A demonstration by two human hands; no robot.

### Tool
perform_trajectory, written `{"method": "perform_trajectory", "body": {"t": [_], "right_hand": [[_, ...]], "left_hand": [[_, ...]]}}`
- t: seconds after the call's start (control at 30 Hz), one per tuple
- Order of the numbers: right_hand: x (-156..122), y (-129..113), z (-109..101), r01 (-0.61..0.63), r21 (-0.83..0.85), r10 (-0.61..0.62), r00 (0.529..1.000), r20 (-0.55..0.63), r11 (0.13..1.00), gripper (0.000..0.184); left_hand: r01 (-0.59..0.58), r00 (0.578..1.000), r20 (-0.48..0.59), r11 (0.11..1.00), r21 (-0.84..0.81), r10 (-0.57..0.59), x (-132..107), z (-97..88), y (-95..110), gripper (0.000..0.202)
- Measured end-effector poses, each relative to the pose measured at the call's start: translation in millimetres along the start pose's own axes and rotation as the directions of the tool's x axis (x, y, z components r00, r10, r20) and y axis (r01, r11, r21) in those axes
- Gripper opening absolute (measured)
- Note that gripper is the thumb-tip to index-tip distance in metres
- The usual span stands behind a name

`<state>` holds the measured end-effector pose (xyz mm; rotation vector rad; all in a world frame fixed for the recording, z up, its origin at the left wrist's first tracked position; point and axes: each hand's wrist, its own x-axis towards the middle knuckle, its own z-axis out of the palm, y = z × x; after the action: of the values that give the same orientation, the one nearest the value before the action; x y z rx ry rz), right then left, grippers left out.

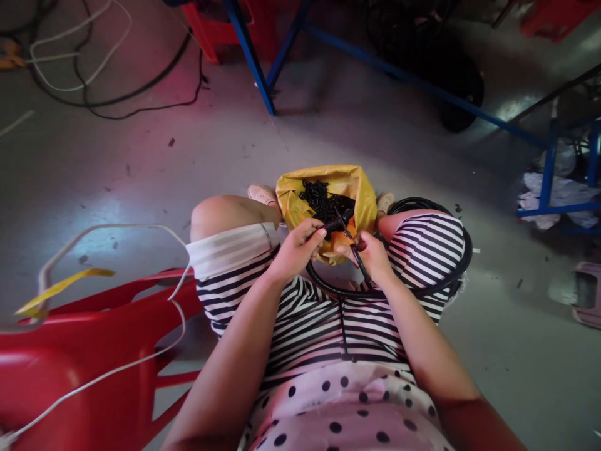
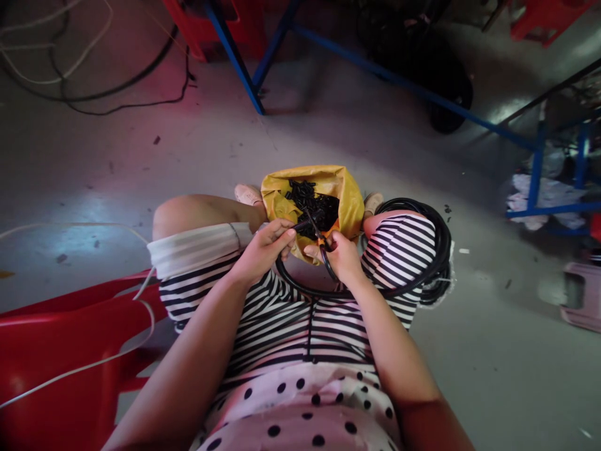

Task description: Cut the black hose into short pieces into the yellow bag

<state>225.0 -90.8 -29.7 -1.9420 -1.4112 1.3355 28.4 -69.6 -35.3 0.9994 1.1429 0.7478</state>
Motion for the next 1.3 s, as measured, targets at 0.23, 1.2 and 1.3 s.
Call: {"method": "perform_trajectory", "body": {"t": [0.23,1.2,1.3], "right_hand": [[-1.7,2.9,-0.8,0.009,-0.005,-0.009,0.999,0.034,1.0,0.053],[0.7,-1.7,-7.0,0.006,-0.03,-0.004,0.999,0.049,1.0,0.054],[0.5,-1.6,-6.7,0.003,-0.022,-0.002,0.998,0.06,1.0,0.054]], "left_hand": [[-0.011,0.999,0.045,0.997,0.078,0.007,-1.5,-5.0,0.8,0.03],[0.067,0.997,0.045,0.998,-0.021,-0.066,-3.7,-7.8,17.8,0.029],[0.074,0.997,0.028,0.997,-0.033,-0.073,-3.0,-7.0,16.4,0.028]]}}
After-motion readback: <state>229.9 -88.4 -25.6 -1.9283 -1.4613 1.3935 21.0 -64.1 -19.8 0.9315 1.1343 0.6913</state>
